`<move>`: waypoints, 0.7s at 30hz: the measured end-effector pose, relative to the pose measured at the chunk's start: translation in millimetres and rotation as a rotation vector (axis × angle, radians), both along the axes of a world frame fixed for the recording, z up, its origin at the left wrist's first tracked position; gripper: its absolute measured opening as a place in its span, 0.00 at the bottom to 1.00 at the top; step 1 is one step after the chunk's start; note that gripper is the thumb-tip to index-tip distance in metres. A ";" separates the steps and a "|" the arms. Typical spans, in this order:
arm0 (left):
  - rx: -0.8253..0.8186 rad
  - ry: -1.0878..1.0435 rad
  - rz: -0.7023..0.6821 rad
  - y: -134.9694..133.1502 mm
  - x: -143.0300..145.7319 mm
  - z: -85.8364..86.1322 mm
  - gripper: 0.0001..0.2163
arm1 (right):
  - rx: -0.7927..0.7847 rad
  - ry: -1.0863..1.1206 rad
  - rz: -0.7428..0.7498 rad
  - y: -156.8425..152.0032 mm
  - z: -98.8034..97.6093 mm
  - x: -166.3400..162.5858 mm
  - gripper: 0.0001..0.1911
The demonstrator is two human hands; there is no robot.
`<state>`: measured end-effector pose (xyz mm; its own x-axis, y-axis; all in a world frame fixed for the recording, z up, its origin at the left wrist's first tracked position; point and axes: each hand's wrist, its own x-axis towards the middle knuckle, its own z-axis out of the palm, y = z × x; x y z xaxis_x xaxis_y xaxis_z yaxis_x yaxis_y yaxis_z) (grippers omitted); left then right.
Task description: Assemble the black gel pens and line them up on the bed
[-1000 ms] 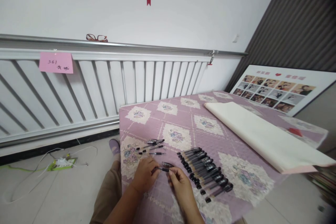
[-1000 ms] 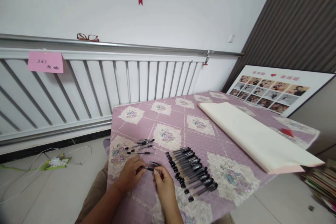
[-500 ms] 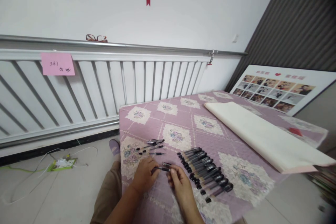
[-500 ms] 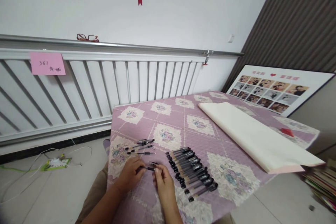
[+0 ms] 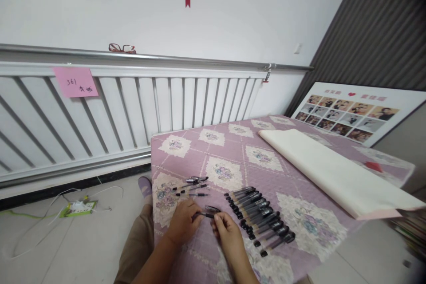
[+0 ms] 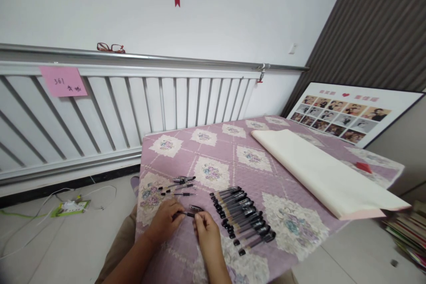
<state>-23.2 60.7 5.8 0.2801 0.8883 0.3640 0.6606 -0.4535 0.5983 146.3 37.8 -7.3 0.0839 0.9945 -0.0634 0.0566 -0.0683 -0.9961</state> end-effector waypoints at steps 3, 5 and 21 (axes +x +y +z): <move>0.000 -0.007 0.008 0.1 -0.2 -0.6 0.03 | -0.005 -0.020 -0.025 -0.4 1.2 -0.9 0.18; 0.001 -0.009 0.009 -0.1 -0.3 -0.7 0.03 | 0.006 -0.025 -0.023 -0.3 2.0 -1.3 0.17; -0.004 0.002 -0.005 1.1 -0.6 -2.3 0.03 | -0.013 -0.120 -0.015 5.5 -0.5 -2.2 0.19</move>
